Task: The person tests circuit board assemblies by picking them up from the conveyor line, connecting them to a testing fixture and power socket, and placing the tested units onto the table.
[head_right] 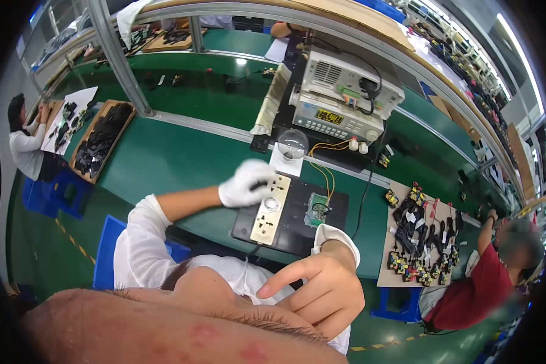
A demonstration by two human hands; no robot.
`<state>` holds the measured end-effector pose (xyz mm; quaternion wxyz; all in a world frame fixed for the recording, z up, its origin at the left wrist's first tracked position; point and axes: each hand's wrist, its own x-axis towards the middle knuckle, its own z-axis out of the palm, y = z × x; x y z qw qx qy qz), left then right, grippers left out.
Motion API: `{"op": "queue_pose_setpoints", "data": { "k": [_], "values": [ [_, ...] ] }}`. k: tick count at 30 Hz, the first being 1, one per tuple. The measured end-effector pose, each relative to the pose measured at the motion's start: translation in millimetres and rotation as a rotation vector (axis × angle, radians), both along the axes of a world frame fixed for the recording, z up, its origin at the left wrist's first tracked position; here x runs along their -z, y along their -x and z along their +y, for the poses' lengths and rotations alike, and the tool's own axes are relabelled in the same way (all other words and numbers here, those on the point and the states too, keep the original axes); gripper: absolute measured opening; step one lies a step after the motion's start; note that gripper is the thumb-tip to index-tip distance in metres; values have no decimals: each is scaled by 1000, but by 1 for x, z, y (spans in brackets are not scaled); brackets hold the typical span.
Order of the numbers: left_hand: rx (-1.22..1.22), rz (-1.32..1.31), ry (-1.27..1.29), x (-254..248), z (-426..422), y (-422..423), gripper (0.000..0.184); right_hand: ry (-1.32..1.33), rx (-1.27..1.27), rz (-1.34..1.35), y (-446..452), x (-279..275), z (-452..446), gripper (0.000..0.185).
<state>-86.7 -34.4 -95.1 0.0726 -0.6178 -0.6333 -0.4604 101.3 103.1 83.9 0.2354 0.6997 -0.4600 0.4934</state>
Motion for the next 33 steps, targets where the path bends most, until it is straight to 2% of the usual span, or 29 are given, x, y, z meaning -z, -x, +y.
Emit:
{"op": "queue_pose_setpoints", "data": {
  "k": [1, 2, 3, 5, 6, 7, 8, 9, 10, 11, 13, 16, 19, 23, 26, 33],
  "values": [
    [-23, -20, -102, -5, 5, 19, 25, 10, 14, 3, -4, 0, 2, 22],
    [-261, -4, -56, -8, -3, 37, 24, 15, 28, 8, -7, -1, 5, 22],
    [-422, -35, -123, -4, -4, 60, 24, -1, 29, 11, -10, 0, 6, 22],
    [-814, 174, 150, 18, -35, 132, 33, 82, 18, -20, -16, 3, 7, 23],
    [-984, 323, 84, 42, -50, 169, 35, 75, 13, -21, -17, 3, 8, 23],
    [-1070, 342, 160, 40, -71, 193, 36, 83, 19, -25, -18, 4, 9, 23],
    [-1191, 263, 281, 34, -88, 212, 40, 95, 27, -27, -18, 5, 9, 23],
    [-1366, 336, 242, 55, -107, 243, 40, 100, 27, -25, -18, 6, 10, 23],
    [-1493, 212, 339, 65, -123, 262, 47, 88, 36, -17, -17, 7, 11, 22],
    [-1574, -21, 483, 61, -132, 272, 54, 76, 50, -10, -17, 8, 11, 21],
    [-1660, -22, 517, 59, -137, 279, 59, 75, 49, -6, -14, 6, 9, 21],
    [-1612, -72, 627, 58, -134, 283, 61, 68, 41, -36, -9, 0, 5, 21],
    [-1604, 3, 574, 70, -139, 291, 58, 60, 5, -76, -6, 3, 4, 20],
    [-1614, 1, 575, 60, -137, 281, 54, 75, -17, -101, -7, 7, 0, 19],
    [-1655, -52, 658, 56, -137, 280, 53, 88, -25, -96, -8, 6, 1, 18],
    [-1674, 19, 615, 68, -140, 287, 55, 129, -51, -68, -5, 12, 4, 17]
  ]
}}
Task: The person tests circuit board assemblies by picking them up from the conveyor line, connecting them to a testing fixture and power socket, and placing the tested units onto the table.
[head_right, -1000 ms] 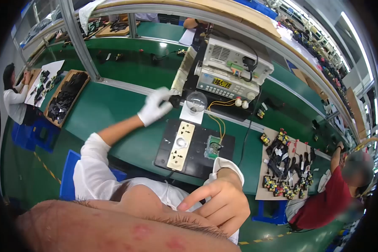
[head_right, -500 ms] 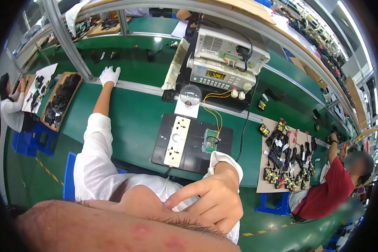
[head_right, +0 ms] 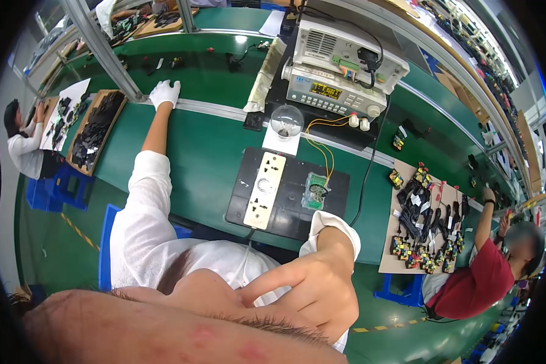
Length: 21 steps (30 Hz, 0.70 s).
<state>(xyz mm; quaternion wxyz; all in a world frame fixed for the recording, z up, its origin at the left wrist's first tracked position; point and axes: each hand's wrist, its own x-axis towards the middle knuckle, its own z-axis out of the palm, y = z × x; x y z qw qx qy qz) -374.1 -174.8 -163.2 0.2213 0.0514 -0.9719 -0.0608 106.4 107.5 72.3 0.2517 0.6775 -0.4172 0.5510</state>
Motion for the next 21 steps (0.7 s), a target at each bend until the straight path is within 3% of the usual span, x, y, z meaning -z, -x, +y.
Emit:
{"op": "queue_pose_setpoints", "data": {
  "k": [7, 9, 11, 14, 16, 17, 21],
  "values": [
    [13, -11, 72, -1, 9, 0, 49, -2, 37, -137, -3, -1, 1, 18],
    [202, 172, 271, 9, 8, 9, 45, 7, 49, -145, -1, 0, 1, 18],
    [194, 93, 319, 7, 10, 10, 45, 17, 49, -153, 4, -2, 1, 18],
    [175, 78, 314, 2, 14, 9, 53, -5, 54, -156, 7, 0, 4, 18],
    [125, -80, 40, 0, 16, 9, 64, -1, 57, -157, 10, -1, 6, 18],
    [104, -90, 9, -2, 16, 11, 75, 0, 57, -160, 11, -2, 7, 19],
    [104, -76, -11, -4, 20, 15, 82, 5, 65, -174, 12, -5, 10, 20]
  ]
}}
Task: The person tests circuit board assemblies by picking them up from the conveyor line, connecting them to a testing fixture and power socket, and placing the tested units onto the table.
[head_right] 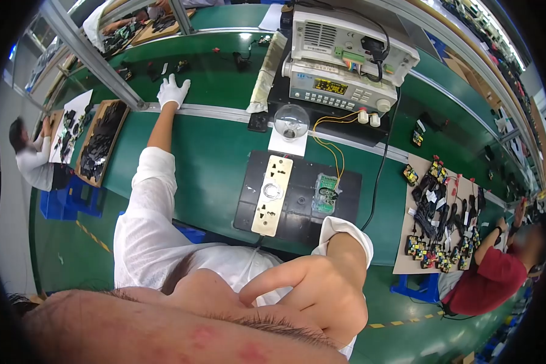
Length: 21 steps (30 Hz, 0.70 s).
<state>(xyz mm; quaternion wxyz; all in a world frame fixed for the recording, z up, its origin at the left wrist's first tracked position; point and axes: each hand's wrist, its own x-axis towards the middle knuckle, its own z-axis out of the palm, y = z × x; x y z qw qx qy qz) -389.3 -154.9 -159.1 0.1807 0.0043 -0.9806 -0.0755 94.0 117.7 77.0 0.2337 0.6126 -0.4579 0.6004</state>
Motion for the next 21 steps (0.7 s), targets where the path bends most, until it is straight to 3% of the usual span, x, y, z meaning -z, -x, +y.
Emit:
{"op": "queue_pose_setpoints", "data": {
  "k": [13, 17, 21],
  "values": [
    [104, 192, 3, 5, 9, 26, 82, -10, 71, 86, 11, 4, 12, 14],
    [204, 205, 237, 8, 15, 43, 73, -24, 94, 80, 16, 5, 11, 13],
    [217, 178, 94, 17, 19, 61, 76, -48, 198, 86, 19, 0, 9, 14]
  ]
}}
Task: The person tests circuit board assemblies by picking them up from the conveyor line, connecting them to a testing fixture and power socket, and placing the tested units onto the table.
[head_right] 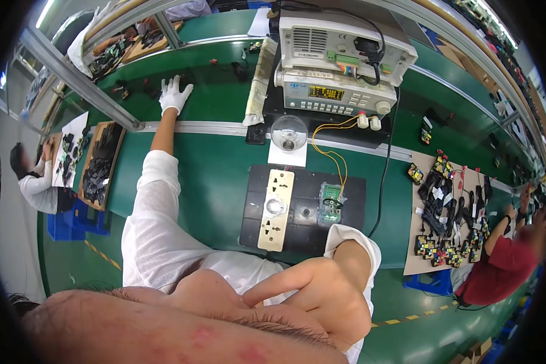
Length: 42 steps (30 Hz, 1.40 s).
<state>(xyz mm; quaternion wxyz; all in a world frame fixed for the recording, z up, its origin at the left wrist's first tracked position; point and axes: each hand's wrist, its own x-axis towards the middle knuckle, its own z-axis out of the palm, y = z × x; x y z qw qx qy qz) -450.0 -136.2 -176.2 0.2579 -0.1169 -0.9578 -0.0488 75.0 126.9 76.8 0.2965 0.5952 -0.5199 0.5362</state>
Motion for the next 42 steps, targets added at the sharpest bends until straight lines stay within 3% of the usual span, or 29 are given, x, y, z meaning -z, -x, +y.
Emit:
{"op": "queue_pose_setpoints", "data": {
  "k": [3, 4, 5, 11, 16, 19, 21, 22, 24, 27, 30, 31, 33, 35, 37, 39, 40, 41, 42],
  "values": [
    [12, -14, -39, -11, 5, -10, 74, -14, 47, -2, -4, 4, 6, 14],
    [-19, -70, -66, -18, 9, -15, 72, -95, 24, -83, -14, 11, 19, 24],
    [-51, -126, -97, -19, 10, -14, 71, -179, 2, -166, -19, 14, 23, 55],
    [-200, -210, -184, -39, 19, -17, 64, -245, 285, 54, -27, 0, 7, 25],
    [-98, -410, -338, -39, 10, -18, 76, -328, 220, 191, -23, -5, -1, 16],
    [91, -358, -700, -29, -4, -24, 82, -396, 242, 240, -34, -8, 5, 16],
    [263, -534, -1386, -28, -5, -42, 77, -383, 240, 300, -46, -8, 8, 15],
    [324, -853, -1629, -30, -23, -39, 67, -338, 283, 254, -55, -10, 6, 16],
    [421, -879, -1958, -43, -20, -79, 62, -306, 285, 188, -70, -6, 13, 11],
    [568, -914, -1719, -44, -34, -98, 59, -210, 219, 335, -65, -23, 3, 12],
    [734, -699, -1360, -113, -29, -184, 49, -209, 159, 260, -70, -23, 6, 12],
    [784, -739, -1294, -125, -30, -196, 41, -213, 147, 257, -71, -25, 9, 12],
    [853, -652, -1164, -169, -19, -252, 49, -448, 178, 144, -68, -35, 21, 2],
    [893, -765, -1146, -219, -10, -313, 58, -414, 348, 8, -59, -23, 48, 15],
    [1064, -867, -1180, -238, -7, -350, 70, 321, 512, -18, -11, 8, 23, 20],
    [1209, -1006, -1147, -255, -5, -386, 77, 553, 618, -343, 29, 19, 2, 29],
    [1274, -1100, -1138, -257, -1, -395, 83, 442, 657, -465, 53, 34, -8, 27],
    [1310, -1161, -1104, -260, 1, -406, 82, 420, 276, -700, 64, 35, -30, 29],
    [1310, -1244, -1089, -265, 1, -417, 82, 246, 172, -787, 69, 52, -40, 32]
  ]
}}
